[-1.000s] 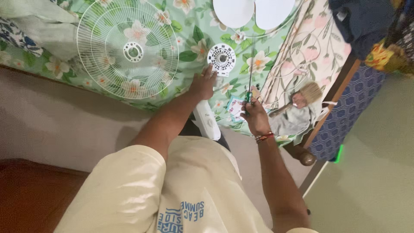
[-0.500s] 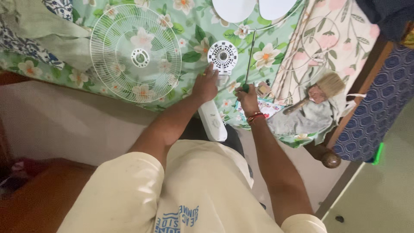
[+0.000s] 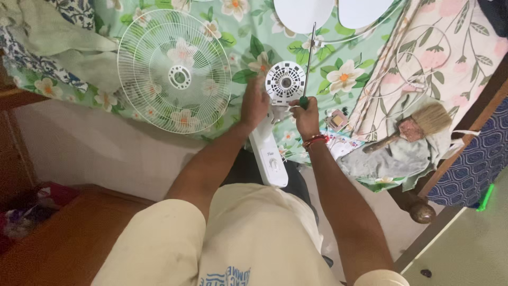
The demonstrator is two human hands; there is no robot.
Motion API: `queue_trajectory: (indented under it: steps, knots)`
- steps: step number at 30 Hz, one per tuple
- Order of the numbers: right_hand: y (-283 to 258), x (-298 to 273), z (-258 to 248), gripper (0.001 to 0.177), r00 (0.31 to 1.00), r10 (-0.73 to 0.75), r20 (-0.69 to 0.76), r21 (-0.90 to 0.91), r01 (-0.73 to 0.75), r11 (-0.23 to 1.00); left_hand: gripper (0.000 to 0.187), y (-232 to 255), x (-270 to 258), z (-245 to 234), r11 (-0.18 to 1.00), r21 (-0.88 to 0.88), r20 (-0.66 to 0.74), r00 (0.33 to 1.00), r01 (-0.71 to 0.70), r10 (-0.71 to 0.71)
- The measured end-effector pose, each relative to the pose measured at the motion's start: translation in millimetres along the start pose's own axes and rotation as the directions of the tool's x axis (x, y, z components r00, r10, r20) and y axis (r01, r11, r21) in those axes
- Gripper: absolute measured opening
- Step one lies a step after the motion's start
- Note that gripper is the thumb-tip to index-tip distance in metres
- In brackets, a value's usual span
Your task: The person assembles a small white fan by attaching the motor housing to the stand and tightening the central screw with a screwdriver. The person then uses a brush to clean the fan blades and housing.
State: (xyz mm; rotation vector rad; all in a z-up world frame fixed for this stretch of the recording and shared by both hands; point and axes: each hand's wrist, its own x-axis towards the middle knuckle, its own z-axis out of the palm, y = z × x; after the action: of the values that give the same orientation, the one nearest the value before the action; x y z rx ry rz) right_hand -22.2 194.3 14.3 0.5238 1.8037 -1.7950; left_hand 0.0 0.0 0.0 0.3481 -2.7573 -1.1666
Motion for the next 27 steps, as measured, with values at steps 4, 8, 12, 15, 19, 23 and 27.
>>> queue_trajectory:
  steps: [4, 8, 12, 15, 19, 23, 27]
  knots:
    - [-2.0, -1.5, -1.8, 0.024, 1.0, -0.01, 0.011, -0.045, 0.011, 0.999, 0.033, -62.6, 24.1, 30.7, 0.9, -0.14, 0.13, 0.909, 0.412, -0.396]
    - [-4.3, -3.5, -4.8, 0.024, 0.999, 0.001, 0.033, -0.023, 0.0, 1.0, 0.023, -126.0, 53.8, 64.9, 0.953, 0.018, 0.036, 0.953, 0.302, -0.302]
    - [-6.0, -6.5, -9.3, 0.026, 0.996, 0.087, 0.013, -0.084, -0.086, 0.993, 0.035, -151.7, 69.3, 82.6, 0.957, -0.039, -0.027, 0.957, 0.286, -0.288]
    - [-5.9, -6.9, -13.1, 0.029, 0.988, 0.154, 0.014, -0.036, -0.154, 0.987, 0.036, -156.4, 85.3, 86.1, 0.926, 0.11, 0.031, 0.93, 0.361, -0.366]
    - [-8.2, -2.9, -16.7, 0.029, 0.981, 0.191, 0.032, 0.005, -0.191, 0.982, 0.018, -158.3, 98.0, 84.0, 0.898, 0.145, 0.087, 0.899, 0.415, -0.429]
    - [-10.7, -7.6, -15.0, 0.03, 0.982, 0.186, 0.038, 0.065, -0.188, 0.98, 0.018, -158.4, 97.9, 79.0, 0.922, 0.26, 0.092, 0.944, 0.285, -0.318]
    - [-15.5, -9.3, -12.9, 0.03, 0.981, 0.19, 0.031, 0.142, -0.192, 0.971, 0.014, -149.3, 99.5, 69.4, 0.941, 0.218, 0.119, 0.95, 0.258, -0.288]
